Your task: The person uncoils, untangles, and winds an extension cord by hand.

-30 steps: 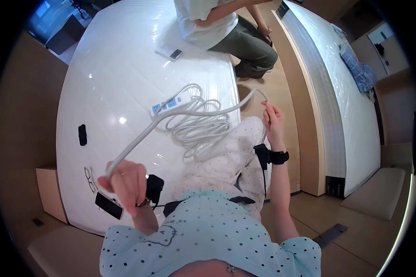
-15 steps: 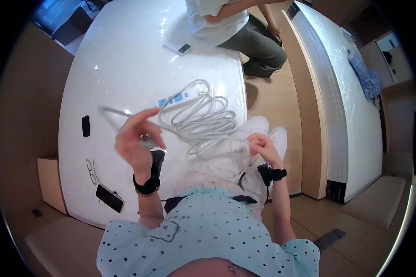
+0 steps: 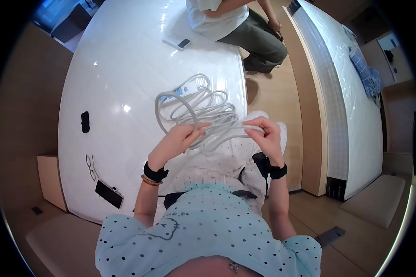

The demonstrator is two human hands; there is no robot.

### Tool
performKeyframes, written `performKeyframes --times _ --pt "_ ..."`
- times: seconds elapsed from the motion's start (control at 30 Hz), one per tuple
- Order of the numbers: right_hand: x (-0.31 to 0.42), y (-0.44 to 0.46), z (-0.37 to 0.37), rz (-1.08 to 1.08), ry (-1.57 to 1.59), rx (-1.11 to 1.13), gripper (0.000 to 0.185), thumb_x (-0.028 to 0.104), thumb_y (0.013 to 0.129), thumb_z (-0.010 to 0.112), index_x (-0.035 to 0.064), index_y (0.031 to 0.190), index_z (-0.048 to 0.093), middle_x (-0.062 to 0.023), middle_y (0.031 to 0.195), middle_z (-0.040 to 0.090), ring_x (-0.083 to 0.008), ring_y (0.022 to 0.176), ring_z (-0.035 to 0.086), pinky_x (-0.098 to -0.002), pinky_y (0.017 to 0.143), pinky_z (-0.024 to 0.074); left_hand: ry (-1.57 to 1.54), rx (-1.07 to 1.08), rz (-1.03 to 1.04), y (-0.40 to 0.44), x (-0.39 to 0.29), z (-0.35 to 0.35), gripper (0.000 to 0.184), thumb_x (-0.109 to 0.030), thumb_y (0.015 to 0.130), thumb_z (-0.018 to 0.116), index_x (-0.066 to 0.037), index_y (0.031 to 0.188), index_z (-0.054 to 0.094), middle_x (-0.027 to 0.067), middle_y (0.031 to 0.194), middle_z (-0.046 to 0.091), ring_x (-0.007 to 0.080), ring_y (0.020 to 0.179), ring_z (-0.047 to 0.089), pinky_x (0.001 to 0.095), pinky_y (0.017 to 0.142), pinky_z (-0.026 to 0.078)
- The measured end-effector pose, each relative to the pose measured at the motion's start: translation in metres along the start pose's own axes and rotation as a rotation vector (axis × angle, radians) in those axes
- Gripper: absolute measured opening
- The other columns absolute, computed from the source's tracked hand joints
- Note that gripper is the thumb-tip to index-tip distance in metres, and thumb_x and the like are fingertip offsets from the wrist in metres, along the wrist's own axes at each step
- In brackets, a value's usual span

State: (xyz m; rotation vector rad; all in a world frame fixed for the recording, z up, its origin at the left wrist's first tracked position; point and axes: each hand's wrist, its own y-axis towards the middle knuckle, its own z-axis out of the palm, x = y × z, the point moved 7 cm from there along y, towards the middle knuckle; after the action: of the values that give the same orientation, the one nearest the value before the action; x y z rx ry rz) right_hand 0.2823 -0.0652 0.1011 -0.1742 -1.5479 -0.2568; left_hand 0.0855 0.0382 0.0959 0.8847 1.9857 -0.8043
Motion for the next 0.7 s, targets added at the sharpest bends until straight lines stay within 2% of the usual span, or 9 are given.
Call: performKeyframes --times 0.07,0.17,0.27,0.37,0.47,0.57,0.7 --pt "0.000 0.004 -0.002 0.012 -0.012 -0.060 0.014 -0.002 0.081 0.062 -0.0010 0.095 0.065 0.0050 0.074 0.056 0.0025 0.056 0.034 -0.0146 0.050 0.0274 -0.211 0.138 -0.171 -0.007 0.001 0.013 0.032 -0.022 0.096 0.042 -0.007 0.120 0.057 -0.0017 0.068 0.060 0.0066 0.040 0.038 0.0213 0.039 0.033" --pt "-0.001 0.008 0.000 0.015 0.000 -0.088 0.015 -0.001 0.081 0.062 -0.0007 0.096 0.065 0.0047 0.076 0.058 0.0026 0.056 0.034 -0.0143 0.050 0.0278 -0.470 0.166 -0.158 -0.006 -0.002 0.009 0.035 -0.027 0.097 0.039 -0.005 0.116 0.058 -0.0001 0.071 0.061 0.0040 0.040 0.040 0.0196 0.039 0.035" --pt "0.008 0.008 0.001 -0.057 -0.007 -0.105 0.016 -0.001 0.081 0.062 -0.0001 0.097 0.065 0.0056 0.076 0.057 0.0024 0.056 0.034 -0.0144 0.050 0.0275 -0.622 0.083 -0.161 -0.004 -0.011 0.003 0.038 -0.027 0.097 0.035 -0.002 0.114 0.058 0.0006 0.074 0.063 0.0021 0.039 0.036 0.0174 0.039 0.032" --pt "0.010 0.009 0.009 -0.046 -0.069 -0.080 0.016 -0.001 0.081 0.063 0.0004 0.097 0.065 0.0058 0.076 0.057 0.0021 0.056 0.034 -0.0150 0.050 0.0277 -0.536 0.218 -0.155 -0.001 -0.011 0.028 0.035 -0.027 0.094 0.043 0.000 0.112 0.058 0.0026 0.075 0.065 0.0027 0.041 0.037 0.0183 0.041 0.032" --pt "0.003 0.015 0.003 -0.013 -0.016 -0.188 0.016 -0.001 0.080 0.064 0.0008 0.096 0.065 0.0063 0.073 0.055 0.0013 0.056 0.033 -0.0162 0.049 0.0274 -0.389 0.230 -0.087 -0.004 -0.010 0.041 0.030 -0.025 0.088 0.055 -0.002 0.107 0.060 0.0011 0.073 0.065 0.0032 0.047 0.041 0.0186 0.045 0.033" --pt "0.006 0.015 0.003 -0.011 -0.067 -0.114 0.015 -0.001 0.079 0.065 0.0006 0.095 0.066 0.0054 0.073 0.057 0.0015 0.056 0.035 -0.0163 0.049 0.0281 -0.270 0.403 -0.152 -0.010 0.000 0.055 0.031 -0.024 0.082 0.065 -0.003 0.103 0.061 -0.0005 0.071 0.063 0.0044 0.051 0.042 0.0206 0.048 0.034" --pt "0.010 0.021 0.000 -0.034 -0.058 -0.087 0.015 0.000 0.079 0.066 0.0010 0.093 0.068 0.0044 0.073 0.059 0.0007 0.058 0.039 -0.0162 0.050 0.0292 -0.135 0.402 -0.248 -0.005 0.009 0.046 0.026 -0.028 0.084 0.061 -0.004 0.094 0.065 -0.0016 0.067 0.061 0.0057 0.051 0.041 0.0217 0.050 0.034"
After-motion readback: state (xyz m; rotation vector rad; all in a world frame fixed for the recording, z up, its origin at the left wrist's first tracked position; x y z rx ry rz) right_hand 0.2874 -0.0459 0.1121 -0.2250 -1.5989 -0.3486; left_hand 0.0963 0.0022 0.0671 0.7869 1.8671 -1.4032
